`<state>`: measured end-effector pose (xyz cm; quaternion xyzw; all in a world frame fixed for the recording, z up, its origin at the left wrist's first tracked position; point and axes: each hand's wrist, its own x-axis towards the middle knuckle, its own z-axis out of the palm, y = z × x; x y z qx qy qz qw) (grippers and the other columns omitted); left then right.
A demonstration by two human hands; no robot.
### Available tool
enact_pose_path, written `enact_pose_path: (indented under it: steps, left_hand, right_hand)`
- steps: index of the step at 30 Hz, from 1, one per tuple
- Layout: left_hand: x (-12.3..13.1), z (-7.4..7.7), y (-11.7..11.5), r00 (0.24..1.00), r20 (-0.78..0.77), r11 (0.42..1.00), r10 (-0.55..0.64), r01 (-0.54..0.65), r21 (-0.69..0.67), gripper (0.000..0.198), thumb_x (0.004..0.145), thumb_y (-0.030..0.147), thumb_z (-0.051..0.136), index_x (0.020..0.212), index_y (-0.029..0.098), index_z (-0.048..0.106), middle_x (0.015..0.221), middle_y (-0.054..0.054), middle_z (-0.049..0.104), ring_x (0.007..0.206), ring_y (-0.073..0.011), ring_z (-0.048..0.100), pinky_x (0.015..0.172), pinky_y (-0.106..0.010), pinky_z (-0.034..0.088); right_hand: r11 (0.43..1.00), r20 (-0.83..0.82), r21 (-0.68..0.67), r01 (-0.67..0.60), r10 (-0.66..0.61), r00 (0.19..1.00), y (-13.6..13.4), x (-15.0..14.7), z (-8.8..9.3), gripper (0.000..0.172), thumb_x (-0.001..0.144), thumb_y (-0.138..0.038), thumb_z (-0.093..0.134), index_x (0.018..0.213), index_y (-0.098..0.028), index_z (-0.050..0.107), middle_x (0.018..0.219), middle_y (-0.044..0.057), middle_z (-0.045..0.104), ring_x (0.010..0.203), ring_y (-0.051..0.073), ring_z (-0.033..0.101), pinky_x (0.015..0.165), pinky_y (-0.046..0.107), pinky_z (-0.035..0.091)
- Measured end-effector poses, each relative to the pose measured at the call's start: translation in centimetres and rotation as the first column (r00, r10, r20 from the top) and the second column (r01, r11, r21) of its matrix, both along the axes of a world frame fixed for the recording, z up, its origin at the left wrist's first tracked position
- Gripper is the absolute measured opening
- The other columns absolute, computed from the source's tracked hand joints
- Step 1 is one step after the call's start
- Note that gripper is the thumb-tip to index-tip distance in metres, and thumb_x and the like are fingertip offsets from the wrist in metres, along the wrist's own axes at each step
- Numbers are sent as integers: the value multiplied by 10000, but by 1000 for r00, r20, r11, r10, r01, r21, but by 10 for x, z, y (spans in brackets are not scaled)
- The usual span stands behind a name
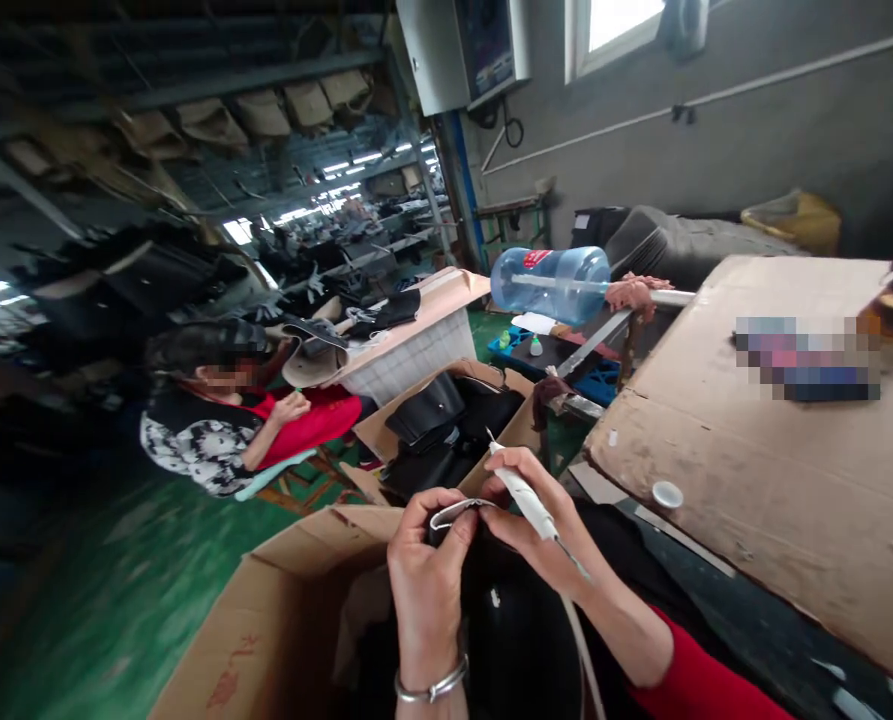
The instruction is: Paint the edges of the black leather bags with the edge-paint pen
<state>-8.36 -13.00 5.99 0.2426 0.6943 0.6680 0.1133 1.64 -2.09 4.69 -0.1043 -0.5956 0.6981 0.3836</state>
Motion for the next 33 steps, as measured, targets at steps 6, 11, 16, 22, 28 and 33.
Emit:
enact_pose_path:
  steps: [6,11,16,22,28,33]
  left_hand:
    - [-31,-32,-7,951,204,963,234,-255,85,311,609,259,873,842,180,684,872,-15,748,785,-169,678,766,-276,534]
    - [-44,-54,-2,921,239,942,307,-330,61,314,574,212,878,809,179,673,832,4,753,797,-157,673,800,-269,524]
    - [-38,-61,10,932,182,947,314,-321,12,280,596,213,878,798,177,687,815,5,744,776,-156,671,766,-265,535]
    - [-36,-56,24,935,132,944,329,-325,-51,241,626,225,853,807,174,702,804,-2,743,767,-169,685,759,-278,551]
    - [-33,-54,28,942,97,946,321,-316,-65,240,619,223,866,777,179,690,805,2,752,769,-170,692,768,-274,555]
    - [-27,-55,30,944,98,948,316,-309,-75,260,614,220,881,768,185,674,806,5,756,779,-171,692,775,-274,553]
  right_hand:
    - [992,-28,48,-119,121,992,-6,-55,-31,364,806,-107,644,1130,-244,550,796,-49,583,650,117,477,617,225,390]
    - [995,-8,52,-79,80,997,-5,-71,-52,344,783,-86,615,1082,-237,537,756,-66,543,611,105,427,597,215,367]
    - [999,20,-5,-39,39,999,1,-70,-74,382,803,-96,624,1141,-246,529,800,-58,585,626,104,481,605,205,388]
    - [996,48,81,39,-43,998,6,-69,-82,418,831,-102,623,1214,-249,542,863,-43,612,664,99,533,630,191,412]
    - [986,53,131,104,-112,992,8,-65,-78,372,829,-105,625,1163,-254,558,845,-42,590,661,105,517,624,199,407]
    - [992,91,99,83,-92,992,10,-59,-72,342,790,-92,626,1080,-259,554,795,-55,536,640,109,467,614,206,394]
